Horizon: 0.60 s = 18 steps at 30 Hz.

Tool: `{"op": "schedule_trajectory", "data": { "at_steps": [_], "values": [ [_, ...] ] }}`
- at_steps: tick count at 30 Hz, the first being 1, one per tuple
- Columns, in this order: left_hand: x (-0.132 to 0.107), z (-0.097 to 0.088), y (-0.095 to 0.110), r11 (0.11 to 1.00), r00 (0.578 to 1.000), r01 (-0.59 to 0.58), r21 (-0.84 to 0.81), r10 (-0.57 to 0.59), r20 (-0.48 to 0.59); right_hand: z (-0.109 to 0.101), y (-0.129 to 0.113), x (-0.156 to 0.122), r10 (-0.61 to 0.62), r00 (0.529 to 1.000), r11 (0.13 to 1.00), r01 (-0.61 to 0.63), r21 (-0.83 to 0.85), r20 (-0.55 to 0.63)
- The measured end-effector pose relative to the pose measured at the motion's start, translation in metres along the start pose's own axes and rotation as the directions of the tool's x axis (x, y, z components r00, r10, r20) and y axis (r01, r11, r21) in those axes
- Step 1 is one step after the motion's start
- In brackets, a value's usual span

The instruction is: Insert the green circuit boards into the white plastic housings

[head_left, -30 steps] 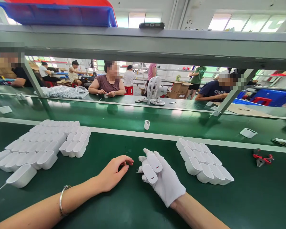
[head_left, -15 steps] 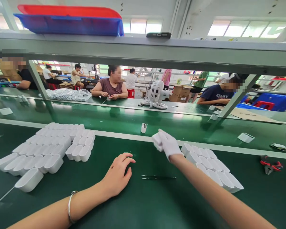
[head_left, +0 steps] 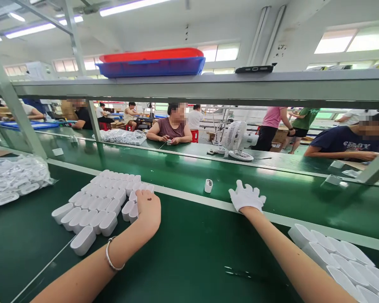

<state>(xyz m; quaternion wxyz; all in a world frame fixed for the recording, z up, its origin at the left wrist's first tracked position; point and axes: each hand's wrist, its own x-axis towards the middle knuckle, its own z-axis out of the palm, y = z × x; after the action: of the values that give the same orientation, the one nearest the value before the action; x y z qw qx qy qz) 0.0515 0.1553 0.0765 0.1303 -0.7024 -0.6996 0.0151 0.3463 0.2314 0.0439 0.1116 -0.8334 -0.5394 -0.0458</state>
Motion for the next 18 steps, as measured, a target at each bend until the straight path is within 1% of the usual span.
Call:
{"op": "schedule_trajectory", "data": {
  "at_steps": [2,4,6,8,10,11,13,14,15,16,18],
  "values": [
    [0.003,0.003,-0.001,1.0,1.0,0.006,-0.003,-0.006,0.021,-0.009,-0.005,-0.001,-0.026,1.0,0.999,0.026,-0.023,0.006],
    [0.005,0.006,-0.001,1.0,1.0,0.002,-0.004,-0.002,0.029,-0.022,-0.003,-0.002,-0.069,0.997,0.997,0.07,-0.037,0.039],
    [0.005,0.007,-0.001,1.0,1.0,-0.008,-0.005,0.008,0.021,-0.038,0.007,-0.004,-0.093,0.991,0.995,0.096,-0.036,0.096],
    [0.004,0.008,0.0,1.0,1.0,-0.017,-0.012,0.017,0.004,-0.053,0.022,-0.009,-0.099,0.986,0.995,0.102,-0.015,0.137],
    [0.002,0.01,0.004,0.999,0.999,-0.03,-0.03,0.03,-0.019,-0.063,0.038,-0.02,-0.111,0.988,0.994,0.109,0.026,0.103],
    [0.0,0.011,0.007,0.998,0.999,-0.039,-0.044,0.038,-0.032,-0.064,0.045,-0.029,-0.13,0.99,0.99,0.127,0.054,0.054],
    [-0.002,0.014,0.014,0.996,0.997,-0.05,-0.073,0.046,-0.057,-0.057,0.058,-0.053,-0.206,0.976,0.968,0.214,0.131,-0.075],
    [-0.003,0.016,0.017,0.995,0.997,-0.046,-0.086,0.04,-0.067,-0.049,0.064,-0.066,-0.267,0.954,0.941,0.288,0.177,-0.135],
    [-0.003,0.017,0.019,0.995,0.997,-0.031,-0.096,0.024,-0.072,-0.037,0.07,-0.078,-0.344,0.919,0.896,0.382,0.226,-0.192],
    [-0.002,0.018,0.02,0.995,0.997,-0.006,-0.103,-0.002,-0.074,-0.023,0.077,-0.089,-0.392,0.887,0.85,0.45,0.275,-0.243],
    [0.0,0.02,0.019,0.992,0.995,0.064,-0.11,-0.072,-0.073,0.01,0.091,-0.102,-0.448,0.846,0.771,0.529,0.355,-0.288]
  ]
}}
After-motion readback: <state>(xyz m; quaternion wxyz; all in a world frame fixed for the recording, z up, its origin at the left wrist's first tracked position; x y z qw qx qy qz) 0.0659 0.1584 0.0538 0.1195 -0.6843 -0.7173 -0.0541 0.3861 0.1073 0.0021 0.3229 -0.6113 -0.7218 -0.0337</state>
